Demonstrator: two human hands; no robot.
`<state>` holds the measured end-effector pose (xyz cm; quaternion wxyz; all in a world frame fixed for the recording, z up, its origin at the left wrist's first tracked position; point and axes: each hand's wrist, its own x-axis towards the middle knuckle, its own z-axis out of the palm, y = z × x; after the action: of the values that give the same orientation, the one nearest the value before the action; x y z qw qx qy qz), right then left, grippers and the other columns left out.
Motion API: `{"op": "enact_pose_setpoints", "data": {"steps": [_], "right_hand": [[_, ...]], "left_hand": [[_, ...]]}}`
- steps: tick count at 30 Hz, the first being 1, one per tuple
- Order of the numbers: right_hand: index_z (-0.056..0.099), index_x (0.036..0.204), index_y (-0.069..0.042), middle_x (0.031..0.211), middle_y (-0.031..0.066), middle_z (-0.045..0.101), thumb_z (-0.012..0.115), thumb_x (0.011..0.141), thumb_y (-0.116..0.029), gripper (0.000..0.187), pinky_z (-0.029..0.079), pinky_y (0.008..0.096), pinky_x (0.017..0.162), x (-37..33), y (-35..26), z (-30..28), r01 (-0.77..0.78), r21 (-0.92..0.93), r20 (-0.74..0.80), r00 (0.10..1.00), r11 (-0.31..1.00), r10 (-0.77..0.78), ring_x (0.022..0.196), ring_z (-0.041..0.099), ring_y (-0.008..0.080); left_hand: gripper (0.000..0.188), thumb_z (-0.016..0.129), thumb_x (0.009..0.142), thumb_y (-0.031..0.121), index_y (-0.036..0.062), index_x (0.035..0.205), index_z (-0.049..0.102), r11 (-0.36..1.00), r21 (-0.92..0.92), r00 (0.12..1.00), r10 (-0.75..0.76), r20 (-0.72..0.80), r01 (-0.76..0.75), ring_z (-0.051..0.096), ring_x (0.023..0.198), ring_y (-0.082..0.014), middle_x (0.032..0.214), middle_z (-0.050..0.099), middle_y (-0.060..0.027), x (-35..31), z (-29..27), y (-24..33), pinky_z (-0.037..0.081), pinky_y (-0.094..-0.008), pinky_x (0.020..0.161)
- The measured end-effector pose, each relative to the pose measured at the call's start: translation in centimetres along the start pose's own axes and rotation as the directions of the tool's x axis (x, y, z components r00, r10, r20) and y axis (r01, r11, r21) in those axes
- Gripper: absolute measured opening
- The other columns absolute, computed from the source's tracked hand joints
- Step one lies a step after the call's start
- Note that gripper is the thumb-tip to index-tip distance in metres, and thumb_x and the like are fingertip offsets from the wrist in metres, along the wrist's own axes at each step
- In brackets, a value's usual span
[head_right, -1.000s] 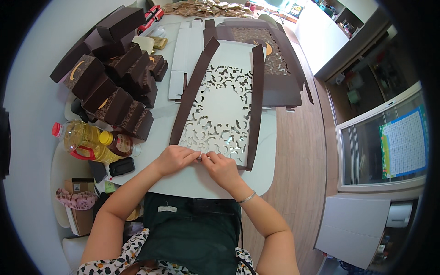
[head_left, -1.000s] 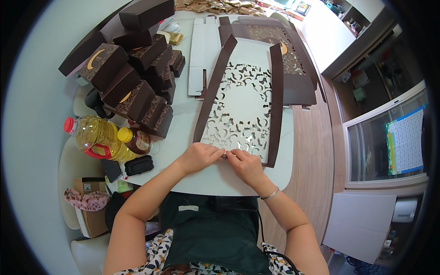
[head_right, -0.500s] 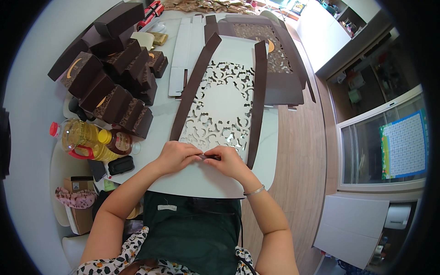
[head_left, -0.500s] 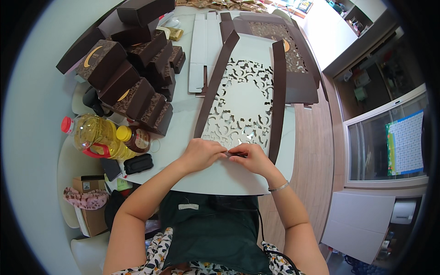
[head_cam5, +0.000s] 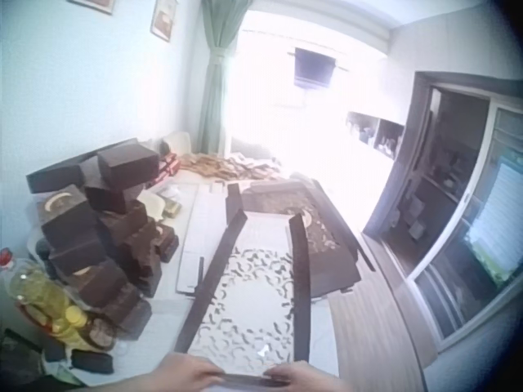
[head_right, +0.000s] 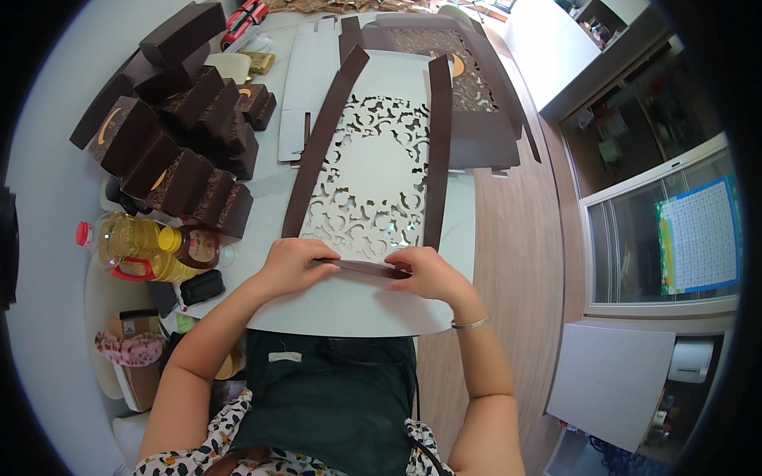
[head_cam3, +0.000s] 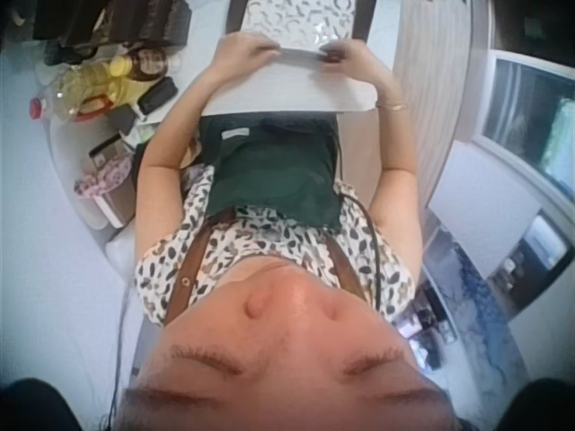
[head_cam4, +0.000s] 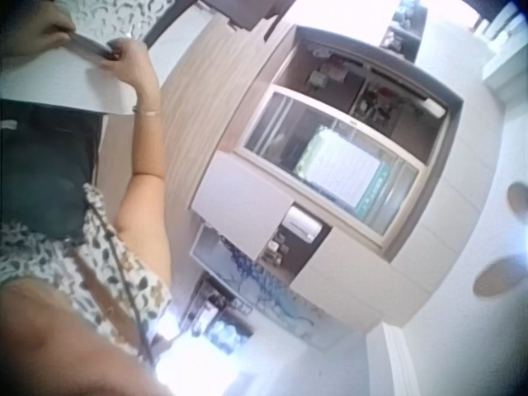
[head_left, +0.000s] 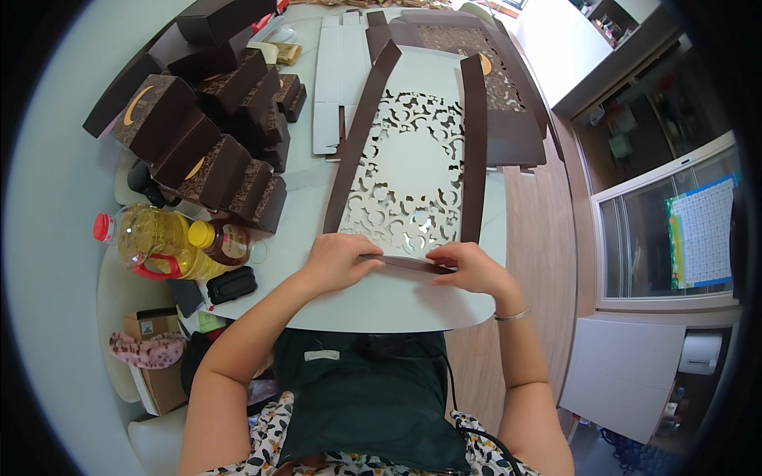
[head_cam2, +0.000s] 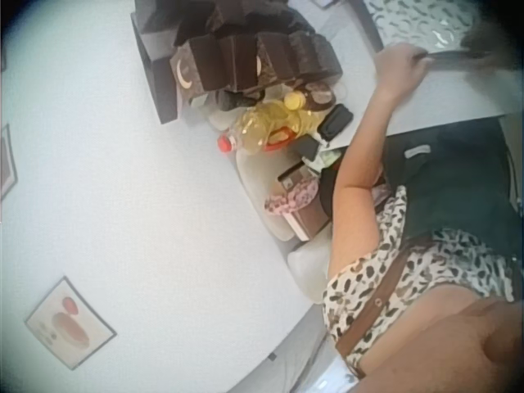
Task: The person assembles a decorative box by folding and tucking the flaps of a brown cardboard piece around a white perforated insert. They then place the assembled box on a stack of finished boxes and pick up a new flat cardboard piece to begin the process again.
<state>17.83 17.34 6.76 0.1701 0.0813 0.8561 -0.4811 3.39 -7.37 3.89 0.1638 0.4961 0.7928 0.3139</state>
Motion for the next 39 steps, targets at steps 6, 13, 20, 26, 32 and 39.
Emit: {"op": "enact_pose_setpoints", "data": {"steps": [6, 13, 20, 26, 32, 39], "right_hand": [[0.066, 0.111, 0.004, 0.101, 0.0107, 0.07, 0.061, 0.088, 0.003, 0.023, 0.054, 0.0277, 0.085, -1.8, 0.7, -3.0, 0.076, 0.097, -0.11, 0.992, 0.992, -0.065, 0.096, 0.067, 0.0161], [0.07, 0.098, 0.003, 0.089, 0.0107, 0.071, 0.068, 0.085, -0.005, 0.015, 0.055, 0.0288, 0.077, -0.3, -1.4, -2.3, 0.142, -0.019, -0.27, 0.952, 0.99, -0.142, 0.084, 0.068, 0.0164], [0.062, 0.079, -0.003, 0.076, 0.0083, 0.058, 0.065, 0.077, -0.01, 0.008, 0.052, 0.0346, 0.059, 2.6, -0.7, 8.3, 0.213, -0.674, -0.314, 0.784, 0.708, -0.535, 0.07, 0.061, 0.0242], [0.056, 0.071, -0.008, 0.071, 0.0052, 0.054, 0.062, 0.071, -0.009, 0.006, 0.048, 0.0325, 0.05, 3.0, 0.4, 9.5, 0.223, -0.747, -0.263, 0.766, 0.626, -0.587, 0.065, 0.057, 0.0198], [0.058, 0.07, -0.008, 0.071, 0.0057, 0.056, 0.065, 0.074, -0.011, 0.008, 0.049, 0.0347, 0.05, 3.3, -0.1, 8.2, 0.252, -0.665, -0.224, 0.831, 0.703, -0.51, 0.064, 0.06, 0.0222], [0.067, 0.094, -0.008, 0.082, 0.0074, 0.062, 0.073, 0.079, -0.022, 0.021, 0.053, 0.0386, 0.066, 3.6, -2.3, 6.6, 0.171, -0.489, -0.175, 0.941, 0.855, -0.289, 0.077, 0.063, 0.0273]], "left_hand": [[0.034, 0.08, 0.074, 0.024, 0.0128, 0.106, 0.073, 0.997, -0.04, 0.998, 0.061, -0.007, -0.061, 0.068, 0.089, -0.0239, 0.1, 0.071, -0.0045, 0.6, 0.0, 0.0, 0.053, -0.033, 0.073], [0.037, 0.081, 0.071, 0.012, 0.0097, 0.106, 0.071, 0.985, -0.093, 0.988, 0.14, -0.059, -0.145, 0.068, 0.087, -0.0259, 0.098, 0.07, -0.0067, 0.8, 0.3, -0.5, 0.054, -0.0324, 0.074], [0.023, 0.077, 0.072, 0.013, 0.0077, 0.094, 0.071, 0.923, 0.121, 0.893, 0.384, -0.236, -0.366, 0.065, 0.076, -0.0223, 0.086, 0.068, -0.0034, -0.1, 2.0, -1.8, 0.053, -0.0326, 0.067], [0.02, 0.075, 0.073, 0.014, 0.0099, 0.092, 0.07, 0.905, 0.188, 0.878, 0.419, -0.232, -0.382, 0.061, 0.067, -0.0202, 0.079, 0.065, 0.0004, -0.6, 2.2, -1.7, 0.049, -0.0313, 0.059], [0.025, 0.076, 0.069, 0.015, 0.0105, 0.094, 0.07, 0.907, 0.199, 0.894, 0.407, -0.187, -0.371, 0.06, 0.077, -0.0215, 0.079, 0.063, -0.0009, -0.3, 1.7, -1.7, 0.049, -0.0356, 0.076], [0.053, 0.086, 0.057, 0.022, 0.0131, 0.106, 0.068, 0.947, 0.295, 0.928, 0.218, -0.304, -0.126, 0.054, 0.115, -0.0225, 0.109, 0.063, -0.0005, -2.9, -1.8, -3.1, 0.029, -0.054, 0.108]]}}
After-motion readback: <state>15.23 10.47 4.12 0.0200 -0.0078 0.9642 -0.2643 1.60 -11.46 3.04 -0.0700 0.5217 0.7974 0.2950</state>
